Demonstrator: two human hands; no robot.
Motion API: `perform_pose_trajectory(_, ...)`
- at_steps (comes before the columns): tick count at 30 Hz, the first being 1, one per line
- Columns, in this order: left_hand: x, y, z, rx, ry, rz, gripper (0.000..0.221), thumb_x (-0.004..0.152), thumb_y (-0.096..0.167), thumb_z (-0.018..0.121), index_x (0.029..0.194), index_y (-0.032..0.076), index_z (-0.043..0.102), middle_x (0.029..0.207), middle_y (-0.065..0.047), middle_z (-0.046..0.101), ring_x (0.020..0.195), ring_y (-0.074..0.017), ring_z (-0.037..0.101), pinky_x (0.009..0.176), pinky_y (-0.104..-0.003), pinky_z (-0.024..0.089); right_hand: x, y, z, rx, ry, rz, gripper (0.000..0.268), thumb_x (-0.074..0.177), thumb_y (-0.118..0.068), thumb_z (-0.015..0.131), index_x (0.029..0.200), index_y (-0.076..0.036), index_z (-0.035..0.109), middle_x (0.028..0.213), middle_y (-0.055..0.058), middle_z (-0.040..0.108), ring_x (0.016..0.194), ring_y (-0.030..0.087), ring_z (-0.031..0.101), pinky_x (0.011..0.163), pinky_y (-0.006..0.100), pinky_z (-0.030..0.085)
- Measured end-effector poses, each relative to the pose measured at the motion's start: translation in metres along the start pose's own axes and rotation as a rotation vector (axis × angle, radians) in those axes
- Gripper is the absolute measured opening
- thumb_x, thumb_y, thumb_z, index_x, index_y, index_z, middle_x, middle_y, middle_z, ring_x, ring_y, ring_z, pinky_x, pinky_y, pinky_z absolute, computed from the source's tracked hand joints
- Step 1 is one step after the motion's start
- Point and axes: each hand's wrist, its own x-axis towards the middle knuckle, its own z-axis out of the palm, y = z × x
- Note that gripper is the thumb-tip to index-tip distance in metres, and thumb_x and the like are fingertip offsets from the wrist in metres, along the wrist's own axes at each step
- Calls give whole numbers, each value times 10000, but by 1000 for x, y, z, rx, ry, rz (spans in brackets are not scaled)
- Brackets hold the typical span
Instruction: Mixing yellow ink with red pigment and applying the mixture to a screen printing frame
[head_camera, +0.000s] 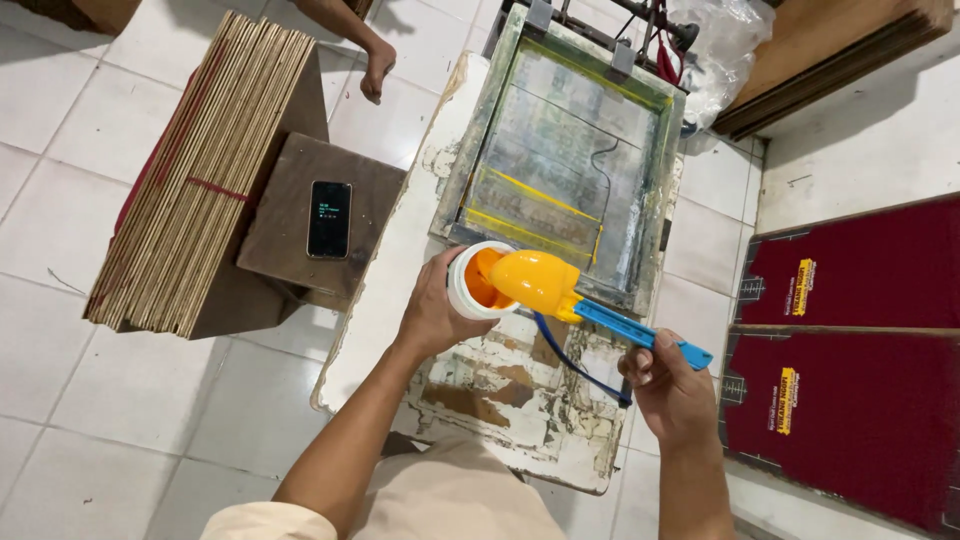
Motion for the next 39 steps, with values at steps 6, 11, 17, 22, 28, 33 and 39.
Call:
perform_pose_trajectory(6,21,-2,10,-55,-13,-81,1111,513,372,962,1446,104,420,1342,-214,573,1302,-483,540,1145,-619,408,34,-1,-13,14,27,-17,192,1090,-185,555,919,-117,608,700,84,602,528,152,498,659,365,459)
perform_pose_trajectory(11,37,-15,20,-44,-38,-149,1159,469,417,975,1450,153,417,1368,-181,572,1321,-448,542,1176,-581,405,64,-5,-14,43,31,-23,191,1079,-168,563,896,-126,599,699,82,586,529,148,507,634,337,451)
perform_pose_trajectory(17,54,-15,21,-57,7,-172,1126,447,375,977,1415,149,449,1349,-172,598,1320,-417,563,1167,-533,436,90,-14,-3,73,37,22,173,1063,-181,590,890,-170,596,722,71,599,572,141,513,619,280,438)
perform_pose_trajectory(22,64,-23,20,-22,55,-185,1118,444,385,986,1409,177,462,1343,-146,610,1312,-381,577,1149,-517,462,103,-25,20,59,11,39,195,1053,-207,616,871,-144,586,721,64,609,562,137,505,588,294,414)
perform_pose_trajectory(28,65,-10,13,-36,60,-177,1113,451,373,971,1410,132,460,1334,-179,612,1307,-415,578,1134,-542,470,125,-19,4,29,12,23,222,1063,-209,609,855,-136,591,714,63,608,561,141,510,586,300,411)
perform_pose_trajectory(33,64,3,5,-58,73,-154,1074,466,343,952,1398,117,467,1320,-202,620,1288,-445,583,1116,-577,478,131,-16,-2,23,-16,29,245,1072,-215,599,841,-133,594,711,52,600,556,149,500,586,312,398)
perform_pose_trajectory(39,66,5,5,-52,54,-178,1088,474,357,926,1424,111,457,1347,-192,610,1312,-432,570,1133,-565,465,131,-17,-1,31,-15,35,238,1072,-222,596,854,-128,600,717,54,599,558,159,510,587,325,411)
